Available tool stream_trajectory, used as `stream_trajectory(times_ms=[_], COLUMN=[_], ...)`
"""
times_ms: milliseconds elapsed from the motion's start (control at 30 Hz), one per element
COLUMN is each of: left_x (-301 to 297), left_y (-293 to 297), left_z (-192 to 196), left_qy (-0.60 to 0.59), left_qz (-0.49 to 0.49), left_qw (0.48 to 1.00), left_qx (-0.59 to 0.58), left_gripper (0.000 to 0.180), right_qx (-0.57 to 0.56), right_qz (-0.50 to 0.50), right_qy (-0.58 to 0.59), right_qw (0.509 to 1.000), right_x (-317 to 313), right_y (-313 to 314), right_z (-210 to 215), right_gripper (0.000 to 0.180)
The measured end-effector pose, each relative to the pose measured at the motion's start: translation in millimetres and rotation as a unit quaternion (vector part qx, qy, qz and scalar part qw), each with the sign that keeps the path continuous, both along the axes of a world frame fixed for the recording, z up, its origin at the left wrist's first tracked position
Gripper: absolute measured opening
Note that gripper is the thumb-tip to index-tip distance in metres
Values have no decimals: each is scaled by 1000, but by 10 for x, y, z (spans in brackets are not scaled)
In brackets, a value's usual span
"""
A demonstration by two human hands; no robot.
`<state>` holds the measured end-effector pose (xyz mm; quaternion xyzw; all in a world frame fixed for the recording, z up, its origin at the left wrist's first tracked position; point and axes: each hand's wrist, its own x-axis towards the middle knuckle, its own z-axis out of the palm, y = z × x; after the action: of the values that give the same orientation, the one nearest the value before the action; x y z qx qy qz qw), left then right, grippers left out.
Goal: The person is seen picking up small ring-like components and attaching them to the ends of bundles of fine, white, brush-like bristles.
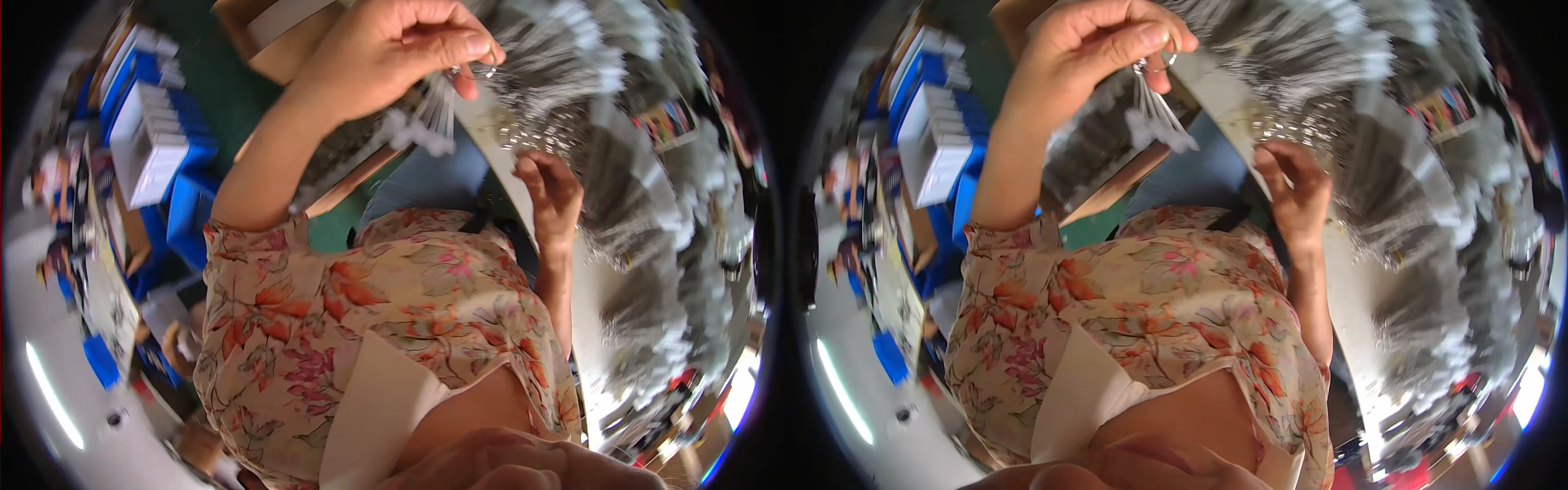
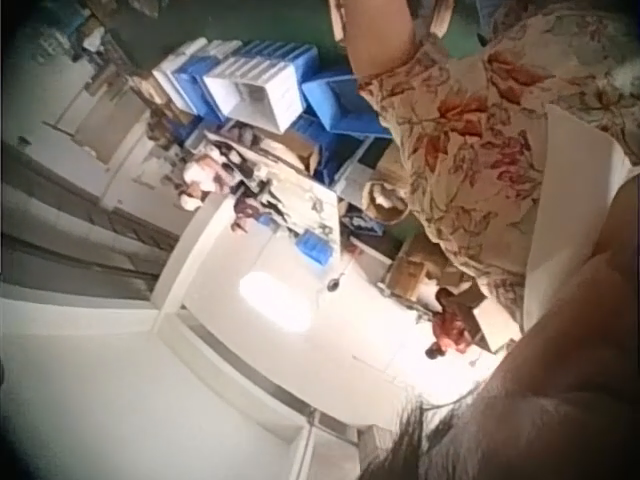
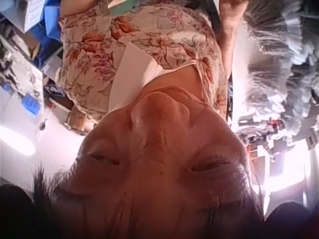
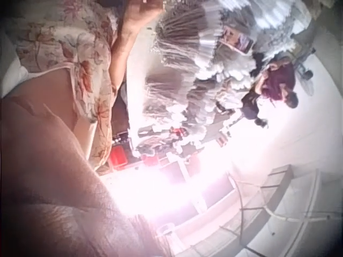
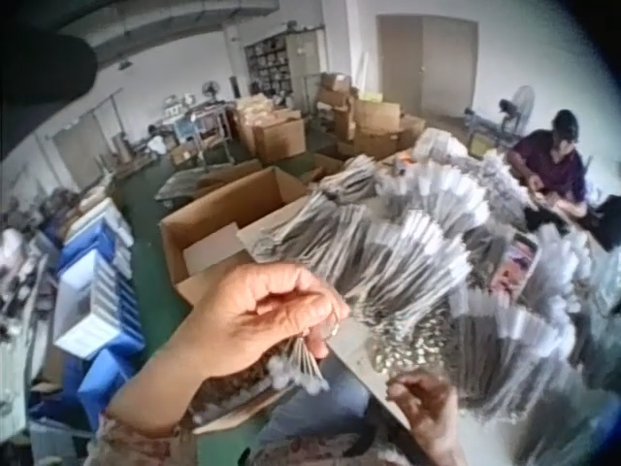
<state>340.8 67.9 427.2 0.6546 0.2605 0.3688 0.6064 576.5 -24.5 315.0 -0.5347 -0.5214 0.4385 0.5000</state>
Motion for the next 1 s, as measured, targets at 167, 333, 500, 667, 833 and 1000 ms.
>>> stream_trajectory(times_ms=[167,333,500,667,833,1000], left_x=[-915,-1100,-1339,-2347,-2751,-1804], left_y=[47,-35,-127,-486,-864,-5], left_z=[-582,-2028,-3471,-4162,-4507,-3469], left_qy=[277,489,685,776,789,633], left_qz=[145,70,-110,-136,-112,-74], left_qw=[944,841,714,613,600,769], left_qx=[106,220,95,-62,69,-61], left_gripper=[16,12,18,22,26,33], right_qx=[-109,-92,-101,-100,-97,-112], right_qz=[44,29,-5,1,-10,-20], right_qy=[-26,-159,-122,-106,-124,-93], right_qw=[993,983,987,989,987,989], right_x=[-182,-220,-219,-257,-283,-103], right_y=[28,56,106,127,179,198], right_z=[-445,-544,-592,-636,-644,-584], right_gripper=[11,7,5,4,4,4])
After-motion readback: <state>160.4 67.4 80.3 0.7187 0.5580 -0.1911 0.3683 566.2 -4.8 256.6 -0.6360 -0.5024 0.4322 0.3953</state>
